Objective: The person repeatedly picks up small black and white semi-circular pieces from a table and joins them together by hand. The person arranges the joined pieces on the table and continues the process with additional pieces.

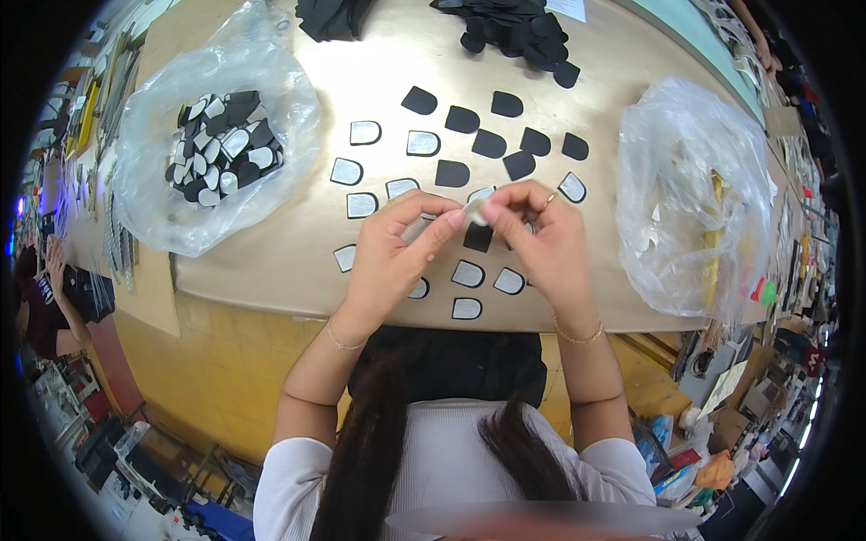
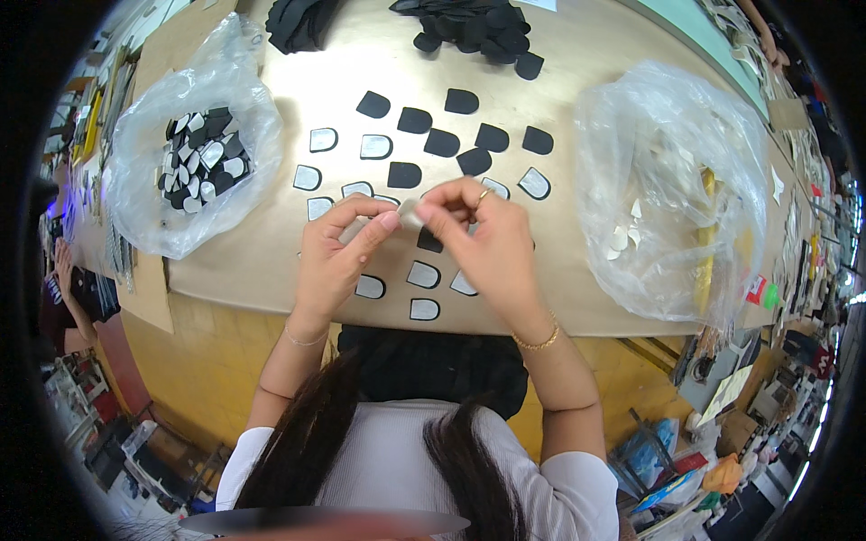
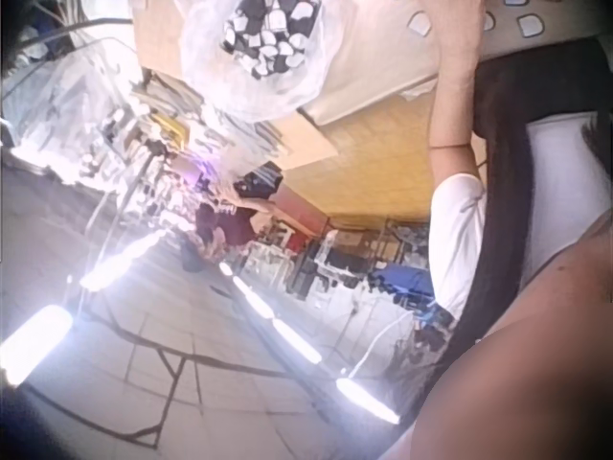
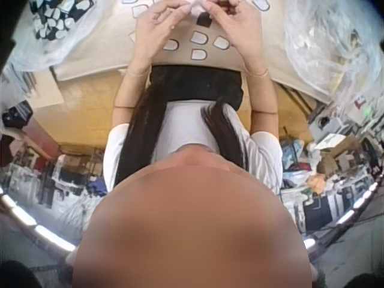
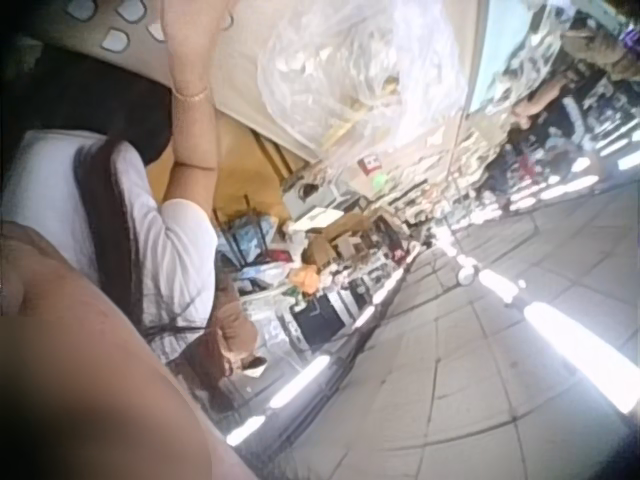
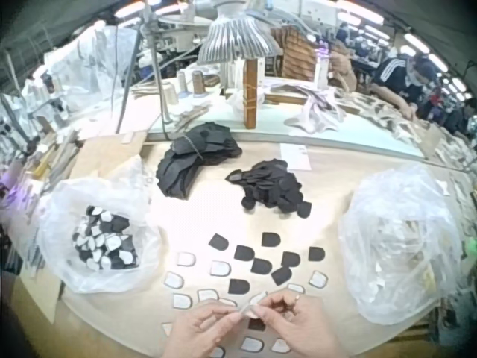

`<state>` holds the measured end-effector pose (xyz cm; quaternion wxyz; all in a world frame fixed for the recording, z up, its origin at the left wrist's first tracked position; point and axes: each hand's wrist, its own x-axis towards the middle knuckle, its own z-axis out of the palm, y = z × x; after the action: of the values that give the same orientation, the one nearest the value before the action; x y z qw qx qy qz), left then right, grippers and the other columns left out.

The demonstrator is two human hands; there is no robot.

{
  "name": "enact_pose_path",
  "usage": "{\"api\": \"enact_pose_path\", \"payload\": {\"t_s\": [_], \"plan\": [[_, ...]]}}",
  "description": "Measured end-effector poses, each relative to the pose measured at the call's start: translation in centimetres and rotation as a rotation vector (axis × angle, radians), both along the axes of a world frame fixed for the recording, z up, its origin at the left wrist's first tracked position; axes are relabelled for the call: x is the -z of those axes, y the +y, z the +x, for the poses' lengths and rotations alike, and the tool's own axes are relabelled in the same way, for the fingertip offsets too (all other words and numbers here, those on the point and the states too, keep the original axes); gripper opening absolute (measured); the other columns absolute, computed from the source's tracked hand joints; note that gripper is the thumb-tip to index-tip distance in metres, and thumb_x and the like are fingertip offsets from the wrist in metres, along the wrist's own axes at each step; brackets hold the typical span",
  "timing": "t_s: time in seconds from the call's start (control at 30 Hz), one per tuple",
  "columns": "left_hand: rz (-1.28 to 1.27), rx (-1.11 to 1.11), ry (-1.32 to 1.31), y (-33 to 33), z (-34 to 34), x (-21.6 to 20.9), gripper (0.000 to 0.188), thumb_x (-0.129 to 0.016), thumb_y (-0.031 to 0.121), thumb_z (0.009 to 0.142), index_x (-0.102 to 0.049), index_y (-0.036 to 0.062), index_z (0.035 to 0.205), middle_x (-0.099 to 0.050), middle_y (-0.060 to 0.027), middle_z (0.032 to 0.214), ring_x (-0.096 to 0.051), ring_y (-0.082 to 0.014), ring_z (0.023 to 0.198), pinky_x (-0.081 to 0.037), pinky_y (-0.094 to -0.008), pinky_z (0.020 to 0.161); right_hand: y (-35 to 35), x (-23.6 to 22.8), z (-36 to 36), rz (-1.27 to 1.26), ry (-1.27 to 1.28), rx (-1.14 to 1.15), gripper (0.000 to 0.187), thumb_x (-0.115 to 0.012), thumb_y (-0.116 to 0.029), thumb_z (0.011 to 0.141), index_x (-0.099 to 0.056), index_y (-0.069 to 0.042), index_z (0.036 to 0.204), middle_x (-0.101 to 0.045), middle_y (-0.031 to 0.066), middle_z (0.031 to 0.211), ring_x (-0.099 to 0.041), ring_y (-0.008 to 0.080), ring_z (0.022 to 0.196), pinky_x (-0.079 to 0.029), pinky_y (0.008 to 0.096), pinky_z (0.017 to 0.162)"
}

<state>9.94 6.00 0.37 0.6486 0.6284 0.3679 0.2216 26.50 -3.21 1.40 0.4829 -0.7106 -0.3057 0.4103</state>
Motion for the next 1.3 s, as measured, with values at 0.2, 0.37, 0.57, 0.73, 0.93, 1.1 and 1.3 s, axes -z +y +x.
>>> {"api": "enact_pose_path", "payload": {"t_s": [0.2,0.37,0.57,0.73,0.93,1.1,1.3], "plan": [[0.660,0.057,0.270,0.2,-0.4,1.1,0.017,-0.072,0.011,0.092,-0.071,0.0031,0.107,-0.067,-0.0058,0.106,-0.065,-0.0149,0.063,-0.052,-0.0298,0.057,4.2,0.0,2.9,-0.198,-0.138,-0.142,0.023,-0.076,-0.019,0.091,-0.072,0.003,0.093,-0.073,0.0077,0.074,-0.069,0.0105,0.063,-0.052,0.0227,0.061],[0.839,0.133,0.420,0.2,-0.5,1.3,0.023,-0.071,0.012,0.091,-0.070,0.0061,0.113,-0.064,-0.0034,0.117,-0.068,-0.0204,0.065,-0.054,-0.0349,0.058,6.6,0.3,2.4,-0.245,-0.289,-0.297,0.025,-0.071,-0.020,0.091,-0.073,0.005,0.088,-0.070,0.0124,0.066,-0.069,0.0178,0.058,-0.052,0.0290,0.059],[0.845,0.185,0.472,0.2,-0.5,1.1,0.025,-0.072,0.015,0.090,-0.069,0.0069,0.114,-0.064,-0.0034,0.119,-0.068,-0.0222,0.067,-0.054,-0.0354,0.058,7.4,1.2,2.2,-0.246,-0.392,-0.324,0.023,-0.071,-0.018,0.088,-0.073,0.005,0.083,-0.067,0.0145,0.061,-0.067,0.0249,0.055,-0.052,0.0339,0.059],[0.855,0.193,0.469,0.3,-0.4,1.3,0.026,-0.072,0.015,0.090,-0.069,0.0062,0.114,-0.064,-0.0042,0.119,-0.068,-0.0231,0.068,-0.055,-0.0354,0.058,7.4,1.4,2.2,-0.255,-0.389,-0.320,0.023,-0.072,-0.017,0.088,-0.073,0.005,0.083,-0.066,0.0157,0.062,-0.067,0.0266,0.056,-0.052,0.0348,0.060],[0.910,0.195,0.450,0.5,-0.3,1.5,0.033,-0.072,0.015,0.088,-0.068,0.0043,0.119,-0.064,-0.0055,0.127,-0.070,-0.0230,0.071,-0.055,-0.0342,0.058,7.3,0.9,1.7,-0.236,-0.476,-0.330,0.020,-0.071,-0.016,0.088,-0.072,0.004,0.082,-0.069,0.0185,0.069,-0.069,0.0311,0.062,-0.054,0.0378,0.064],[0.994,0.244,0.482,0.8,0.1,1.8,0.037,-0.072,0.017,0.088,-0.067,0.0036,0.122,-0.065,-0.0075,0.132,-0.070,-0.0211,0.069,-0.055,-0.0320,0.057,7.1,0.9,1.2,-0.267,-0.626,-0.384,0.020,-0.073,-0.019,0.087,-0.071,0.001,0.087,-0.070,0.0162,0.078,-0.070,0.0314,0.073,-0.053,0.0404,0.070],[1.188,0.353,0.598,1.2,0.1,2.2,0.038,-0.071,0.018,0.088,-0.067,0.0058,0.123,-0.066,-0.0074,0.131,-0.066,-0.0186,0.055,-0.053,-0.0296,0.051,5.3,1.3,0.8,-0.177,-1.222,-0.354,0.030,-0.077,-0.030,0.084,-0.065,-0.008,0.101,-0.057,0.0068,0.098,-0.054,0.0249,0.097,-0.037,0.0440,0.087]]}}
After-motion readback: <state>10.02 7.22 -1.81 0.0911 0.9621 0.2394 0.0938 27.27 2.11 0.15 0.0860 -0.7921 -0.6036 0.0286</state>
